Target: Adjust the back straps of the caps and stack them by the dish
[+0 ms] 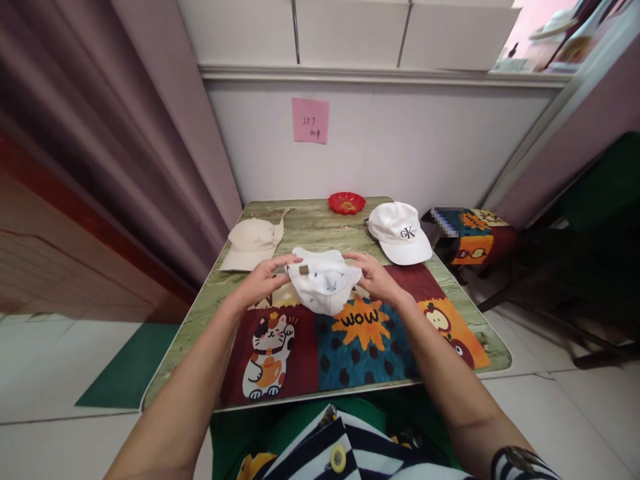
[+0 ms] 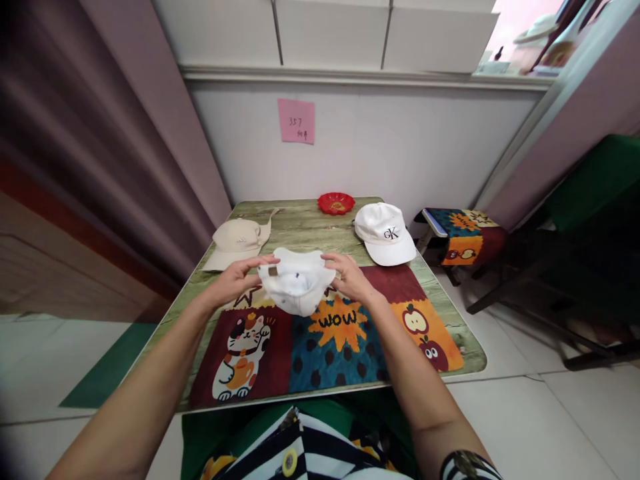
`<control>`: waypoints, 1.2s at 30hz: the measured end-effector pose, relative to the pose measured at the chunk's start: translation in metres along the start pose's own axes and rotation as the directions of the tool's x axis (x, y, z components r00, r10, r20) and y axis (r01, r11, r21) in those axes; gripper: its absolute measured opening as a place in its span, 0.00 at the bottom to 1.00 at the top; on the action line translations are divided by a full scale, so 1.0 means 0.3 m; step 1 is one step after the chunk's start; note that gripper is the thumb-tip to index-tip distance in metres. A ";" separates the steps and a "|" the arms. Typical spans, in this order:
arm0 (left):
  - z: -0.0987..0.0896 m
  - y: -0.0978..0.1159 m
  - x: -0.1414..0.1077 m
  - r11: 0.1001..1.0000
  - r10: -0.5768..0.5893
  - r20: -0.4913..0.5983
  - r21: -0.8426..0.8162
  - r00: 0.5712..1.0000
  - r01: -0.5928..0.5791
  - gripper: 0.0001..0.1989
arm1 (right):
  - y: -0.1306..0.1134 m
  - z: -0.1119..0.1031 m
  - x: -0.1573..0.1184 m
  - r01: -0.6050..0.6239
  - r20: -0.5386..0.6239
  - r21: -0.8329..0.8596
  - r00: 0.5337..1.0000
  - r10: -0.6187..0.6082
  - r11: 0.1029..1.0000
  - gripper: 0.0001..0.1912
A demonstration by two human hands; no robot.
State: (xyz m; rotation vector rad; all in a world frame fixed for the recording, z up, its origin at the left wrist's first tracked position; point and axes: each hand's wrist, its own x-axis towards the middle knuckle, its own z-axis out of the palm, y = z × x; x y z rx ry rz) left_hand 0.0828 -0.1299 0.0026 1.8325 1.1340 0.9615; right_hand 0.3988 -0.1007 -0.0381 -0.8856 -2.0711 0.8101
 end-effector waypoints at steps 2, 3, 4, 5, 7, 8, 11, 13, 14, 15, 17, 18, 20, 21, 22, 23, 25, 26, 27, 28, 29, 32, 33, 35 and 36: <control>-0.022 0.069 0.005 0.960 -0.025 -0.083 -0.279 0.996 0.001 0.14 | -0.045 -0.043 0.015 -0.039 -0.024 0.301 0.999 0.048 0.953 0.10; -0.027 0.101 0.009 0.908 -0.036 -0.136 -0.419 0.990 -0.025 0.15 | -0.068 -0.063 0.021 -0.062 -0.029 0.449 0.996 0.084 0.891 0.11; -0.027 0.130 0.014 0.840 -0.049 -0.186 -0.539 0.981 -0.060 0.15 | -0.091 -0.077 0.028 -0.078 -0.036 0.583 0.992 0.122 0.809 0.13; -0.019 0.151 0.021 0.765 -0.070 -0.228 -0.637 0.971 -0.094 0.15 | -0.112 -0.083 0.034 -0.082 -0.044 0.699 0.987 0.157 0.711 0.14; 0.019 0.168 0.036 0.615 -0.142 -0.256 -0.780 0.956 -0.117 0.13 | -0.142 -0.069 0.043 -0.063 -0.053 0.869 0.974 0.220 0.490 0.17; 0.048 0.163 0.042 0.542 -0.193 -0.243 -0.834 0.950 -0.103 0.11 | -0.151 -0.049 0.045 -0.053 -0.047 0.923 0.968 0.248 0.381 0.18; 0.152 0.106 0.041 0.331 -0.374 -0.113 -0.944 0.921 0.019 0.11 | -0.151 0.041 0.029 -0.055 0.016 0.991 0.956 0.292 0.125 0.23; 0.219 0.056 0.018 0.246 -0.404 -0.043 -0.967 0.914 0.063 0.15 | -0.139 0.103 0.004 -0.077 0.065 0.997 0.951 0.302 0.027 0.30; 0.249 0.035 0.001 0.231 -0.386 -0.029 -0.971 0.922 0.066 0.18 | -0.132 0.129 -0.008 -0.087 0.080 0.996 0.947 0.313 0.008 0.33; 0.275 0.017 -0.019 0.238 -0.353 -0.028 -0.969 0.935 0.060 0.22 | -0.126 0.152 -0.019 -0.090 0.083 0.996 0.940 0.332 0.008 0.35; 0.317 -0.007 -0.056 0.292 -0.293 -0.044 -0.955 0.955 0.045 0.32 | -0.116 0.184 -0.032 -0.076 0.056 0.996 0.920 0.388 0.036 0.37; 0.333 -0.014 -0.070 0.323 -0.273 -0.053 -0.945 0.961 0.039 0.36 | -0.111 0.195 -0.032 -0.065 0.037 0.997 0.907 0.419 0.052 0.37; 0.354 -0.020 -0.086 0.370 -0.259 -0.076 -0.928 0.963 0.026 0.39 | -0.099 0.209 -0.026 -0.052 0.014 0.996 0.883 0.468 0.069 0.35; 0.359 -0.021 -0.086 0.383 -0.262 -0.084 -0.924 0.962 0.023 0.38 | -0.091 0.214 -0.020 -0.050 0.010 0.996 0.873 0.488 0.069 0.34; 0.361 -0.022 -0.083 0.389 -0.268 -0.089 -0.921 0.959 0.023 0.37 | -0.083 0.218 -0.015 -0.048 0.008 0.997 0.862 0.506 0.066 0.33; 0.361 -0.021 -0.078 0.390 -0.276 -0.090 -0.920 0.957 0.026 0.36 | -0.074 0.221 -0.011 -0.046 0.006 0.997 0.851 0.525 0.064 0.32; 0.358 -0.018 -0.064 0.386 -0.294 -0.082 -0.921 0.952 0.040 0.34 | -0.056 0.223 -0.007 -0.043 -0.001 0.997 0.832 0.554 0.067 0.30; 0.356 -0.016 -0.058 0.384 -0.302 -0.076 -0.922 0.950 0.048 0.33 | -0.048 0.222 -0.007 -0.044 -0.006 0.996 0.827 0.563 0.075 0.29; 0.356 -0.013 -0.052 0.382 -0.308 -0.071 -0.923 0.949 0.055 0.33 | -0.043 0.220 -0.009 -0.046 -0.011 0.995 0.825 0.565 0.087 0.29; 0.356 -0.009 -0.047 0.380 -0.311 -0.066 -0.923 0.948 0.060 0.33 | -0.041 0.217 -0.011 -0.050 -0.016 0.994 0.827 0.562 0.102 0.30; 0.358 -0.005 -0.042 0.380 -0.310 -0.063 -0.923 0.948 0.063 0.34 | -0.042 0.213 -0.014 -0.056 -0.017 0.992 0.834 0.552 0.115 0.31; 0.354 0.006 -0.022 0.387 -0.301 -0.091 -0.921 0.949 0.035 0.38 | -0.070 0.211 -0.032 -0.084 0.013 0.989 0.862 0.507 0.118 0.35; 0.348 0.009 -0.014 0.393 -0.304 -0.119 -0.920 0.945 0.011 0.38 | -0.087 0.216 -0.042 -0.105 0.039 0.989 0.870 0.491 0.106 0.36; 0.328 0.011 0.004 0.404 -0.328 -0.187 -0.914 0.926 -0.042 0.37 | -0.131 0.239 -0.073 -0.154 0.111 0.987 0.871 0.478 0.051 0.34; 0.314 0.010 0.013 0.407 -0.343 -0.219 -0.911 0.913 -0.066 0.36 | -0.155 0.255 -0.091 -0.178 0.154 0.984 0.862 0.483 0.004 0.32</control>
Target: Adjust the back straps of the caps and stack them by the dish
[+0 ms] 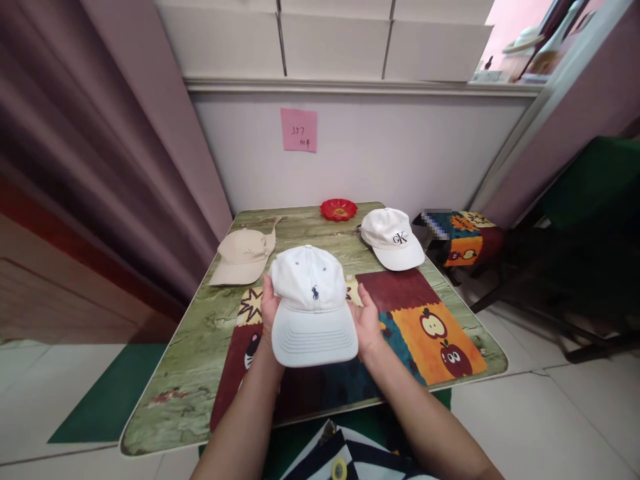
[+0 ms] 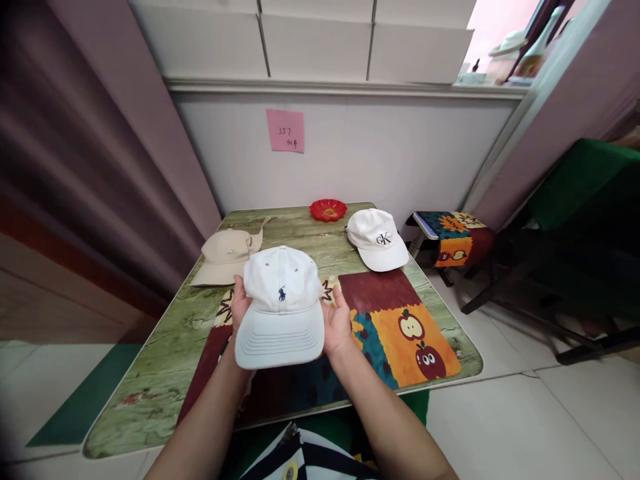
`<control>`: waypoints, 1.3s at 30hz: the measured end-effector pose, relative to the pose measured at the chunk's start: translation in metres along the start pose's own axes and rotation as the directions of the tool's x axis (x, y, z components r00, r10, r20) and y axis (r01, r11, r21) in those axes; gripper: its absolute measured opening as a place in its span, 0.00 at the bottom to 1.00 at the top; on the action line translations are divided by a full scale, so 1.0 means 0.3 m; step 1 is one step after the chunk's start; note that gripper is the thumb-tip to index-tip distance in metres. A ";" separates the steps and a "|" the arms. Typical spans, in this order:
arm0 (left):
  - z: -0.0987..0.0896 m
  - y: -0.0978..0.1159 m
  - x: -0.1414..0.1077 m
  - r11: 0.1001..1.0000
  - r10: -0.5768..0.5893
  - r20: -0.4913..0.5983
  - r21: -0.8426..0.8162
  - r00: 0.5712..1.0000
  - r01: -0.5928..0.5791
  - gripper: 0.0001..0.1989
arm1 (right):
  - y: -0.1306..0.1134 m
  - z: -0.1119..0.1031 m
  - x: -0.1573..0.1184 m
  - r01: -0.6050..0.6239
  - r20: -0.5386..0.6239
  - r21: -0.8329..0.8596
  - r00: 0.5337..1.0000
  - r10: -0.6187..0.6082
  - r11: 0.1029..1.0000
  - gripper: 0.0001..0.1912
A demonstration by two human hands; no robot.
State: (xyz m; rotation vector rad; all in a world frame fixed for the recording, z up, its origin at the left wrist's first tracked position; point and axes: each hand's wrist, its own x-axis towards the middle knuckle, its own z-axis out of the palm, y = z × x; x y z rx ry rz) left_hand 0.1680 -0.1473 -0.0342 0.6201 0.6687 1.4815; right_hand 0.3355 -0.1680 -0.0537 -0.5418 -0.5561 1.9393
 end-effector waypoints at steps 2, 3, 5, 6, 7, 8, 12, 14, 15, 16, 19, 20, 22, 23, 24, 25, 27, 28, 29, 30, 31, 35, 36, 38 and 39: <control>-0.009 0.020 0.022 0.998 0.055 -0.040 -0.012 0.998 -0.055 0.33 | 0.041 0.027 -0.048 -0.070 -0.049 0.122 0.996 0.076 0.990 0.28; -0.014 0.026 0.032 0.996 0.086 -0.048 -0.020 0.995 -0.087 0.32 | 0.059 0.038 -0.066 -0.074 -0.081 0.197 0.992 0.092 0.978 0.26; -0.023 0.031 0.047 0.988 0.145 -0.053 -0.047 0.988 -0.148 0.29 | 0.083 0.050 -0.083 -0.032 -0.148 0.288 0.986 0.077 0.957 0.21; -0.026 0.029 0.051 0.983 0.167 -0.053 -0.064 0.985 -0.170 0.28 | 0.086 0.049 -0.080 -0.004 -0.188 0.299 0.980 0.063 0.954 0.18; -0.027 0.024 0.054 0.980 0.178 -0.048 -0.082 0.983 -0.181 0.27 | 0.083 0.044 -0.070 0.019 -0.230 0.289 0.972 0.051 0.957 0.15; -0.028 0.017 0.053 0.978 0.181 -0.039 -0.099 0.983 -0.184 0.26 | 0.073 0.036 -0.053 0.032 -0.270 0.268 0.962 0.043 0.963 0.14; -0.048 -0.032 0.031 0.988 0.075 0.005 -0.138 0.997 -0.073 0.32 | -0.050 0.006 0.052 0.072 -0.300 0.182 0.954 -0.014 0.981 0.16; -0.074 -0.068 0.013 0.992 -0.077 0.020 -0.099 0.997 0.078 0.35 | -0.164 0.009 0.109 0.132 -0.265 0.134 0.960 -0.093 0.982 0.19; -0.090 -0.086 0.004 0.987 -0.150 0.023 -0.056 0.988 0.151 0.34 | -0.230 0.013 0.135 0.181 -0.247 0.101 0.957 -0.151 0.978 0.20; -0.106 -0.104 -0.003 0.979 -0.205 0.021 -0.004 0.979 0.205 0.33 | -0.299 0.017 0.160 0.243 -0.231 0.071 0.948 -0.221 0.967 0.20; -0.140 -0.138 -0.015 0.964 -0.250 0.009 0.095 0.968 0.248 0.26 | -0.490 -0.006 0.222 0.433 -0.219 0.014 0.881 -0.420 0.901 0.16; -0.144 -0.142 -0.015 0.963 -0.249 0.008 0.106 0.969 0.246 0.24 | -0.538 -0.031 0.239 0.479 -0.230 0.011 0.855 -0.464 0.878 0.14; -0.145 -0.142 -0.011 0.963 -0.249 0.003 0.109 0.969 0.247 0.21 | -0.599 -0.111 0.266 0.534 -0.301 -0.012 0.805 -0.512 0.846 0.11; -0.143 -0.139 -0.008 0.962 -0.252 -0.004 0.105 0.968 0.251 0.20 | -0.611 -0.162 0.275 0.546 -0.366 -0.040 0.771 -0.520 0.837 0.10; -0.140 -0.137 -0.004 0.962 -0.255 -0.012 0.099 0.967 0.255 0.19 | -0.613 -0.218 0.282 0.542 -0.454 -0.082 0.727 -0.515 0.837 0.10; -0.137 -0.134 -0.001 0.962 -0.256 -0.021 0.093 0.966 0.257 0.18 | -0.606 -0.275 0.285 0.517 -0.547 -0.136 0.672 -0.499 0.845 0.09; -0.133 -0.131 0.004 0.961 -0.258 -0.031 0.093 0.966 0.259 0.16 | -0.579 -0.380 0.283 0.488 -0.612 -0.171 0.628 -0.480 0.856 0.10; -0.133 -0.131 0.006 0.961 -0.258 -0.034 0.096 0.966 0.260 0.15 | -0.564 -0.423 0.280 0.479 -0.627 -0.188 0.614 -0.480 0.858 0.10; -0.132 -0.130 0.007 0.960 -0.259 -0.035 0.101 0.965 0.261 0.15 | -0.552 -0.458 0.277 0.472 -0.632 -0.201 0.607 -0.482 0.858 0.09; -0.132 -0.130 0.008 0.959 -0.260 -0.037 0.105 0.965 0.263 0.15 | -0.544 -0.484 0.275 0.467 -0.631 -0.217 0.603 -0.488 0.857 0.10; -0.132 -0.130 0.009 0.958 -0.261 -0.038 0.109 0.964 0.264 0.15 | -0.541 -0.503 0.275 0.463 -0.627 -0.234 0.600 -0.497 0.855 0.10; -0.129 -0.128 0.009 0.957 -0.262 -0.047 0.117 0.964 0.266 0.14 | -0.562 -0.538 0.293 0.444 -0.615 -0.305 0.584 -0.530 0.843 0.10; -0.128 -0.127 0.009 0.957 -0.262 -0.050 0.118 0.964 0.266 0.14 | -0.565 -0.543 0.298 0.436 -0.617 -0.324 0.575 -0.537 0.840 0.09; -0.125 -0.126 0.008 0.957 -0.262 -0.053 0.118 0.964 0.267 0.14 | -0.560 -0.556 0.297 0.415 -0.628 -0.369 0.549 -0.552 0.832 0.06; -0.124 -0.126 0.007 0.957 -0.260 -0.054 0.119 0.964 0.265 0.14 | -0.551 -0.563 0.290 0.402 -0.634 -0.394 0.532 -0.561 0.827 0.05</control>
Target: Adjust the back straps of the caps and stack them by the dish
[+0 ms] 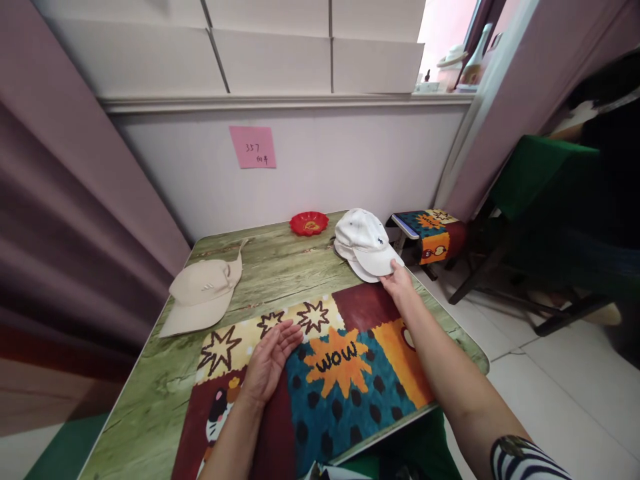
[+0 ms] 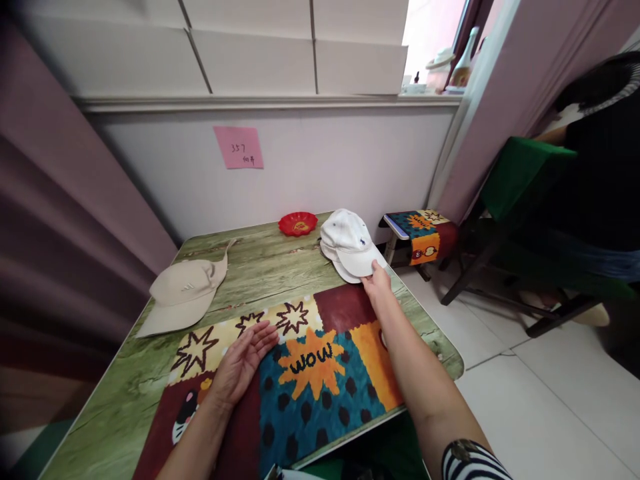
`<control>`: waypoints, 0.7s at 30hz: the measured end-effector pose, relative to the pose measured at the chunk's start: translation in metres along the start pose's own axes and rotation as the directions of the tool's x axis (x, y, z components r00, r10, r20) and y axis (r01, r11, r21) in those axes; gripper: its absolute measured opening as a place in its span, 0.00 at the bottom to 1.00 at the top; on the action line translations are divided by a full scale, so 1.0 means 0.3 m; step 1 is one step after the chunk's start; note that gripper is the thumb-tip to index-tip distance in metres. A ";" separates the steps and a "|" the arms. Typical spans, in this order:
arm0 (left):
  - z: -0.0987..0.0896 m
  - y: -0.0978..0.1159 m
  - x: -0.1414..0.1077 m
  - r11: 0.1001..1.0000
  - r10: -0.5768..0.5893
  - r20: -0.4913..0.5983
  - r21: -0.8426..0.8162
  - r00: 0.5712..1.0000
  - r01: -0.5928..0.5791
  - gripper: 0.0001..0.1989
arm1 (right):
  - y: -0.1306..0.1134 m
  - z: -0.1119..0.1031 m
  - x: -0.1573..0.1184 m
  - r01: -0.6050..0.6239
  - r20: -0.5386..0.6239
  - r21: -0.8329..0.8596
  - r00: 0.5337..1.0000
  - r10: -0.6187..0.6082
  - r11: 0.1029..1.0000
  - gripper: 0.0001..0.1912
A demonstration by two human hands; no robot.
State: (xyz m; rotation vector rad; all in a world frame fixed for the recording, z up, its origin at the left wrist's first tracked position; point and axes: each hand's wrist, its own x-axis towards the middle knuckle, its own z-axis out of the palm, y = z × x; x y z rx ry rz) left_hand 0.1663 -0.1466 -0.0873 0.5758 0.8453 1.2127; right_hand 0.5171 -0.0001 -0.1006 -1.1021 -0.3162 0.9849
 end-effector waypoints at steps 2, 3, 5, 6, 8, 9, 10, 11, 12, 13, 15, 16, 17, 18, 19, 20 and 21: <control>0.001 -0.001 -0.002 1.000 0.005 0.000 0.004 1.000 -0.005 0.14 | 0.019 -0.030 -0.023 0.030 -0.035 -0.062 0.999 -0.032 0.998 0.04; 0.001 -0.002 -0.003 1.000 0.009 -0.001 0.007 1.000 -0.009 0.14 | 0.027 -0.048 -0.039 0.050 -0.055 -0.097 0.997 -0.056 0.994 0.06; -0.001 -0.004 -0.005 1.000 0.014 -0.002 0.014 1.000 -0.014 0.14 | 0.032 -0.084 -0.077 0.111 -0.107 -0.179 0.986 -0.131 0.978 0.14; -0.002 -0.005 -0.005 1.000 0.013 -0.003 0.018 1.000 -0.013 0.15 | 0.027 -0.098 -0.095 0.149 -0.136 -0.221 0.974 -0.182 0.964 0.20; -0.005 -0.006 -0.003 1.000 0.006 -0.003 0.024 1.000 -0.006 0.15 | 0.006 -0.114 -0.125 0.246 -0.163 -0.303 0.939 -0.304 0.921 0.31; -0.006 -0.007 -0.001 1.000 0.003 -0.001 0.027 1.000 -0.003 0.15 | -0.008 -0.115 -0.135 0.321 -0.130 -0.380 0.910 -0.393 0.868 0.34; -0.007 -0.008 0.000 1.000 0.002 0.002 0.029 1.000 -0.002 0.16 | -0.022 -0.112 -0.141 0.407 -0.057 -0.481 0.869 -0.491 0.776 0.35; -0.008 -0.009 0.002 1.000 0.004 0.006 0.029 1.000 -0.004 0.16 | -0.033 -0.105 -0.143 0.490 0.047 -0.589 0.815 -0.578 0.643 0.33; -0.010 -0.011 0.004 1.000 0.008 0.008 0.029 1.000 -0.008 0.17 | -0.040 -0.097 -0.143 0.553 0.171 -0.682 0.757 -0.631 0.478 0.30; -0.012 -0.014 0.005 1.000 0.013 0.009 0.026 1.000 -0.014 0.17 | -0.042 -0.088 -0.141 0.589 0.293 -0.747 0.708 -0.643 0.308 0.26; -0.016 -0.019 0.005 1.000 0.023 0.009 0.020 1.000 -0.023 0.18 | -0.033 -0.076 -0.133 0.596 0.439 -0.799 0.675 -0.593 0.087 0.19; -0.018 -0.023 0.004 0.999 0.026 0.008 0.018 1.000 -0.027 0.19 | -0.023 -0.075 -0.128 0.588 0.469 -0.808 0.680 -0.564 0.037 0.17; -0.020 -0.026 0.001 0.999 0.029 0.009 0.017 1.000 -0.029 0.19 | -0.013 -0.077 -0.124 0.582 0.486 -0.813 0.685 -0.543 0.007 0.16; -0.021 -0.029 -0.002 0.999 0.032 0.010 0.016 0.999 -0.032 0.19 | -0.003 -0.081 -0.120 0.576 0.492 -0.818 0.689 -0.532 -0.011 0.16; -0.021 -0.032 -0.006 0.999 0.036 0.012 0.013 0.999 -0.036 0.18 | 0.006 -0.087 -0.116 0.569 0.491 -0.822 0.690 -0.532 -0.020 0.16; -0.020 -0.035 -0.010 0.999 0.040 0.016 0.009 0.999 -0.041 0.18 | 0.013 -0.093 -0.115 0.565 0.490 -0.825 0.687 -0.536 -0.029 0.17; -0.019 -0.037 -0.013 0.999 0.044 0.020 0.002 0.999 -0.044 0.18 | 0.018 -0.096 -0.117 0.563 0.491 -0.825 0.681 -0.542 -0.040 0.18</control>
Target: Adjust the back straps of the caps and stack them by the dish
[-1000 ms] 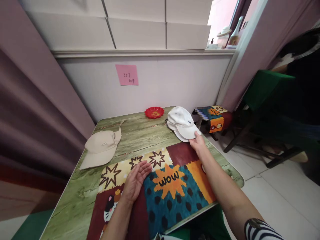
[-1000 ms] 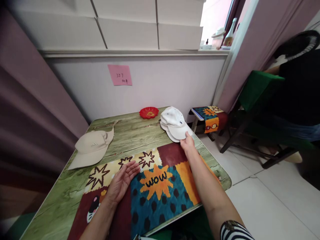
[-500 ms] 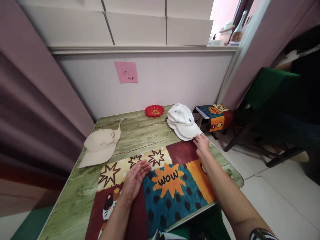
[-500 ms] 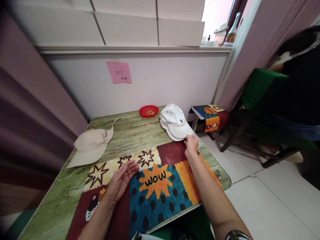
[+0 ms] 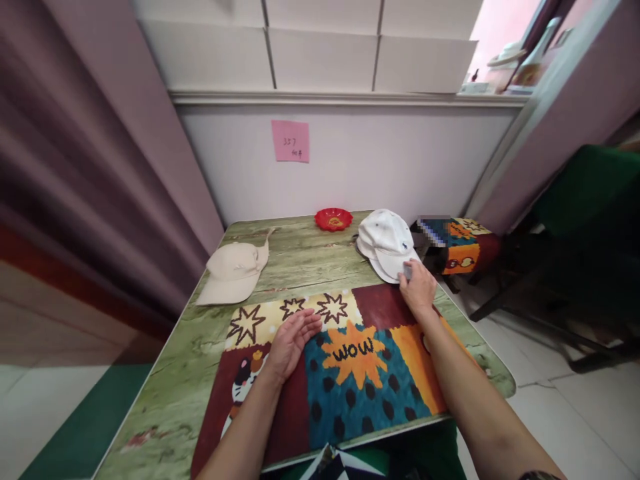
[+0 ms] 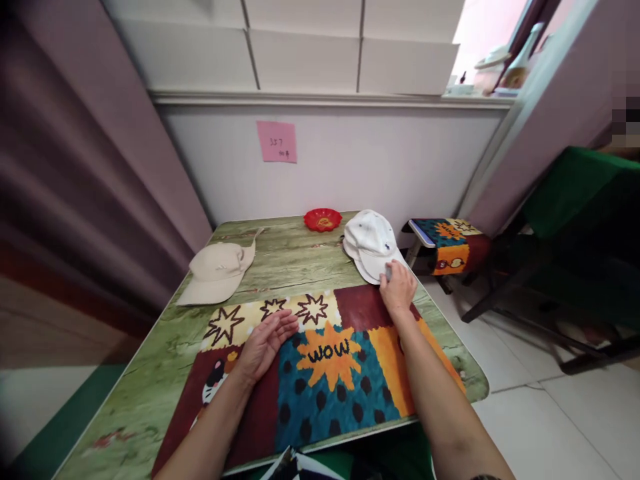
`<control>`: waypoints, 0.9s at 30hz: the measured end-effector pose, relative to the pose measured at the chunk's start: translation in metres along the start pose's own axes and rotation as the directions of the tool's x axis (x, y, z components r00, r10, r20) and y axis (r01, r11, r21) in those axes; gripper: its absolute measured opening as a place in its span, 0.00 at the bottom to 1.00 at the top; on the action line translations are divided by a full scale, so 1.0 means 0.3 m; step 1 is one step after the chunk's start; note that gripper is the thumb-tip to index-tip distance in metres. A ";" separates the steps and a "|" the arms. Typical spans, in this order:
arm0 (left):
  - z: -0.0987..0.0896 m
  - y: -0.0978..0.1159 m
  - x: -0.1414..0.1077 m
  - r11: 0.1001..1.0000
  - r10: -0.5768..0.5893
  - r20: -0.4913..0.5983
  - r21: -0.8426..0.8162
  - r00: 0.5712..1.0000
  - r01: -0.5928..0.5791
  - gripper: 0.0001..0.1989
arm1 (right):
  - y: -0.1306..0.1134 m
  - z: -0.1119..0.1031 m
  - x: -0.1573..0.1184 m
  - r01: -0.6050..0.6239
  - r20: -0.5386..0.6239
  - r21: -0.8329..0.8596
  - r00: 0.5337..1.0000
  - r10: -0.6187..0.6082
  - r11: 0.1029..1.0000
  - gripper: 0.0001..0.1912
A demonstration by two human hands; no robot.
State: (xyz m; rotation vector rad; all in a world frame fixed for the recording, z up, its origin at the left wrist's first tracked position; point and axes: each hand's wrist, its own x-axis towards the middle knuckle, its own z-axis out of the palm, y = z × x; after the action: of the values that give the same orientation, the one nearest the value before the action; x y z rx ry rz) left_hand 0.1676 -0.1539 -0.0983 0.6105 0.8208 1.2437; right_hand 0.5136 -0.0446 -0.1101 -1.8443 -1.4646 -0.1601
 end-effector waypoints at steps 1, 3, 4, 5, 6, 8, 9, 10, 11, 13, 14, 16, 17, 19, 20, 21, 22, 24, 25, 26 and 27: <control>0.002 -0.001 -0.002 1.000 0.001 0.005 -0.010 1.000 -0.001 0.17 | -0.004 0.002 -0.007 0.008 -0.016 -0.010 1.000 -0.008 1.000 0.19; 0.005 0.004 -0.002 0.999 0.008 -0.001 -0.036 1.000 -0.008 0.16 | -0.038 0.007 -0.027 0.049 -0.067 -0.006 0.997 -0.049 0.999 0.20; 0.005 0.011 0.001 0.999 0.020 -0.018 -0.050 1.000 -0.021 0.16 | -0.069 0.012 -0.042 0.087 -0.086 0.021 0.993 -0.085 0.996 0.20; 0.003 0.023 0.007 0.997 0.039 -0.048 -0.066 0.998 -0.042 0.15 | -0.110 0.020 -0.060 0.135 -0.094 0.071 0.987 -0.128 0.988 0.20; -0.003 0.040 0.013 0.994 0.065 -0.092 -0.087 0.994 -0.073 0.13 | -0.160 0.032 -0.081 0.187 -0.087 0.145 0.981 -0.176 0.972 0.21; -0.025 0.091 0.026 0.979 0.117 -0.219 -0.138 0.969 -0.150 0.08 | -0.274 0.065 -0.129 0.237 -0.031 0.347 0.970 -0.241 0.907 0.19; -0.043 0.123 0.031 0.968 0.135 -0.291 -0.167 0.947 -0.189 0.06 | -0.333 0.086 -0.153 0.215 0.003 0.451 0.970 -0.242 0.866 0.18; -0.065 0.159 0.032 0.955 0.146 -0.362 -0.193 0.921 -0.227 0.06 | -0.390 0.109 -0.175 0.157 0.052 0.536 0.975 -0.217 0.830 0.17; -0.090 0.196 0.030 0.941 0.152 -0.425 -0.213 0.893 -0.262 0.07 | -0.441 0.133 -0.194 0.074 0.121 0.605 0.976 -0.183 0.793 0.17; -0.147 0.267 0.016 0.918 0.156 -0.526 -0.235 0.836 -0.320 0.09 | -0.521 0.184 -0.223 -0.110 0.265 0.689 0.958 -0.107 0.717 0.17; -0.175 0.298 0.006 0.909 0.149 -0.575 -0.241 0.805 -0.340 0.10 | -0.548 0.209 -0.232 -0.197 0.326 0.715 0.943 -0.070 0.670 0.18; -0.230 0.346 -0.013 0.897 0.112 -0.671 -0.248 0.732 -0.365 0.09 | -0.581 0.257 -0.247 -0.335 0.415 0.753 0.910 -0.013 0.566 0.19; -0.254 0.363 -0.019 0.894 0.088 -0.712 -0.252 0.696 -0.370 0.09 | -0.588 0.278 -0.254 -0.382 0.444 0.765 0.896 0.006 0.518 0.19; -0.293 0.386 -0.017 0.893 0.040 -0.768 -0.260 0.640 -0.368 0.08 | -0.588 0.310 -0.268 -0.440 0.485 0.773 0.874 0.021 0.458 0.19; -0.308 0.394 -0.008 0.893 0.020 -0.783 -0.266 0.621 -0.364 0.07 | -0.585 0.320 -0.276 -0.451 0.497 0.770 0.868 0.020 0.450 0.19; -0.321 0.401 0.006 0.893 0.001 -0.793 -0.273 0.609 -0.358 0.06 | -0.580 0.327 -0.283 -0.455 0.503 0.768 0.864 0.017 0.450 0.19; -0.330 0.407 0.025 0.892 -0.018 -0.801 -0.283 0.598 -0.352 0.05 | -0.575 0.330 -0.289 -0.459 0.508 0.767 0.861 0.013 0.449 0.18; -0.342 0.422 0.072 0.888 -0.052 -0.806 -0.308 0.589 -0.342 0.07 | -0.567 0.331 -0.298 -0.462 0.516 0.766 0.857 0.003 0.447 0.18; -0.345 0.430 0.097 0.884 -0.064 -0.803 -0.321 0.592 -0.340 0.09 | -0.565 0.329 -0.300 -0.462 0.518 0.765 0.855 -0.003 0.448 0.18; -0.346 0.438 0.122 0.880 -0.071 -0.797 -0.333 0.599 -0.339 0.10 | -0.563 0.328 -0.301 -0.462 0.521 0.765 0.854 -0.008 0.449 0.18; -0.345 0.447 0.145 0.875 -0.075 -0.790 -0.345 0.609 -0.339 0.11 | -0.563 0.326 -0.301 -0.463 0.523 0.764 0.852 -0.012 0.449 0.17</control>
State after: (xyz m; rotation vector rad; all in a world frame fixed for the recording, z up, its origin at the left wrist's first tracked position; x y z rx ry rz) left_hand 0.0116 -0.0838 -0.0617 -0.3520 1.1472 1.8222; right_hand 0.3016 -0.0456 -0.1458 -1.1638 -1.1618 1.0905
